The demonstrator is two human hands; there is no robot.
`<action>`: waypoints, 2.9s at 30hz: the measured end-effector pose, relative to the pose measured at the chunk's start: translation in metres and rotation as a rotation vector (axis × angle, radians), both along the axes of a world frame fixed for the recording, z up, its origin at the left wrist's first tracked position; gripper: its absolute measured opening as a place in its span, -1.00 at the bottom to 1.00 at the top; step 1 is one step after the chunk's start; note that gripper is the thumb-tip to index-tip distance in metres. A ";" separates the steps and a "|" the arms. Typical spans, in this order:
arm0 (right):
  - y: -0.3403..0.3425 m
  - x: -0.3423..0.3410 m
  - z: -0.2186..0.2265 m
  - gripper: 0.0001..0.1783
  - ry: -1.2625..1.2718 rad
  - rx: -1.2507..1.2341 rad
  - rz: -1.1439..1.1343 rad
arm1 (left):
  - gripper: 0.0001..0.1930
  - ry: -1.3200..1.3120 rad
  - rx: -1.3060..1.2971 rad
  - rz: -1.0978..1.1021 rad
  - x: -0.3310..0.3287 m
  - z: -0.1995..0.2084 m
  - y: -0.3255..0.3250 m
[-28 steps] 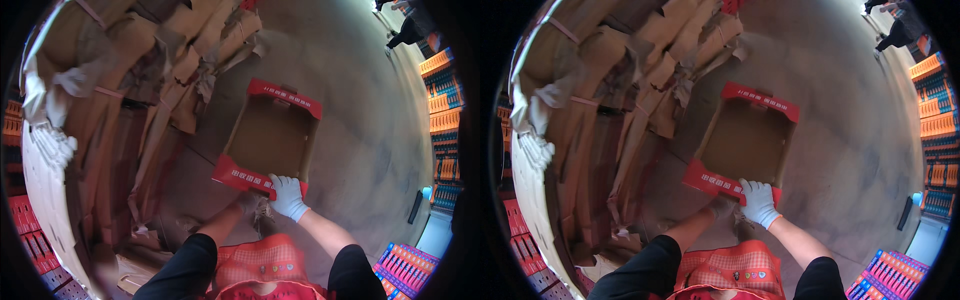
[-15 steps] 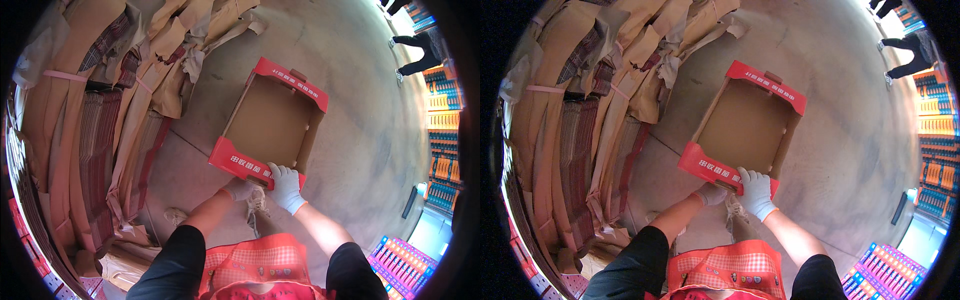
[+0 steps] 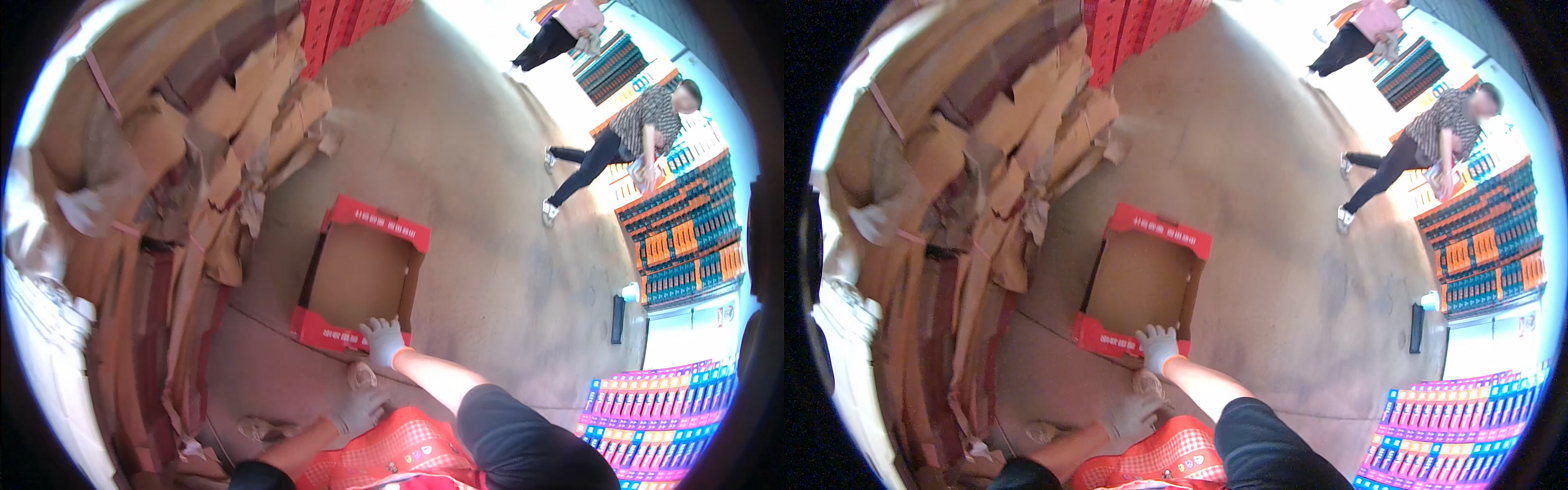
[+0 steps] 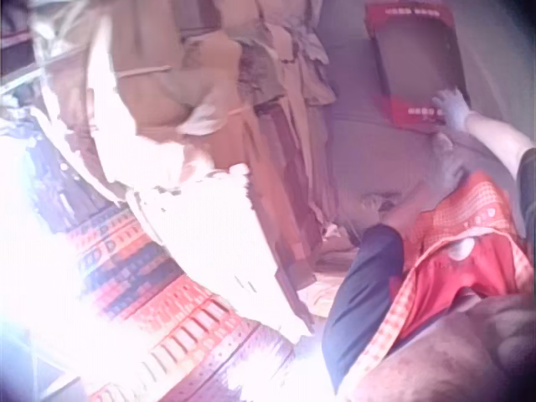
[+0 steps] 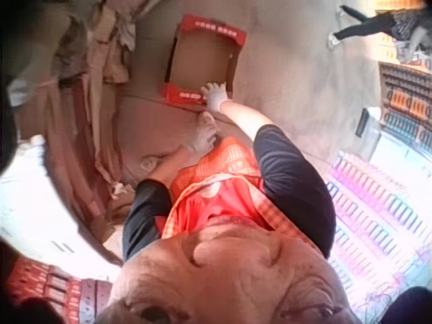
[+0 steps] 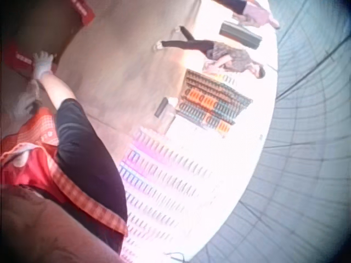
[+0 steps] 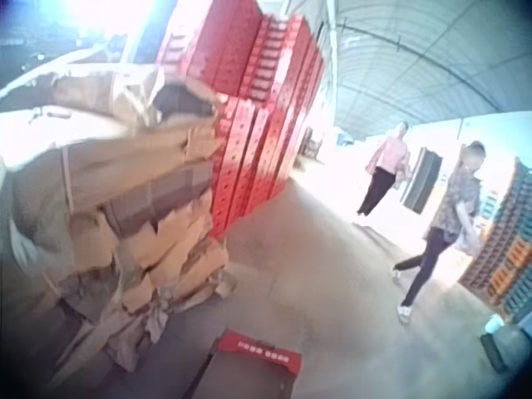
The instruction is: The person repeatedly picks up flat cardboard pieces, folds them into red-labeled boxes, and places the assembled boxes aside. The task is performed continuously in a warehouse setting with stacks of similar boxes visible in the background.
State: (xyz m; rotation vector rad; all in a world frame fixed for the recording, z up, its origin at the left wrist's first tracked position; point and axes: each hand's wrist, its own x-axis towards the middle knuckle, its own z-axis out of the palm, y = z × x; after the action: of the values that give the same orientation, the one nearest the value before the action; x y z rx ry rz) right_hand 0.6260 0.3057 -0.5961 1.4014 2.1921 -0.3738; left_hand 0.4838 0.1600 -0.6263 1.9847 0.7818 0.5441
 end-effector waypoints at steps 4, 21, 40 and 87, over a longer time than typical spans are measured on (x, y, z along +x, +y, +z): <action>0.015 -0.054 0.114 -0.42 0.585 -0.135 -0.210 | -0.58 -0.166 0.003 0.360 -0.047 0.158 -0.017; 0.015 -0.537 0.346 -0.10 0.846 0.089 0.192 | -0.12 0.347 0.003 2.027 -0.556 0.319 -0.278; 0.095 -0.550 0.405 -0.50 0.747 -1.198 -0.099 | -0.67 -1.189 -0.431 1.907 -0.551 0.348 -0.324; 0.002 -0.545 0.428 -0.14 1.006 -0.269 1.377 | -0.32 1.029 -0.164 1.942 -0.407 0.432 -0.266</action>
State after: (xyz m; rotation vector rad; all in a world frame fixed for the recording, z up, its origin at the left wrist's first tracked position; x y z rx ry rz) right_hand 0.0811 0.3080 -0.1682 -0.7926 3.0243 -0.8410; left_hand 0.0764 -0.1064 -0.1948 0.5698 3.1683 0.3236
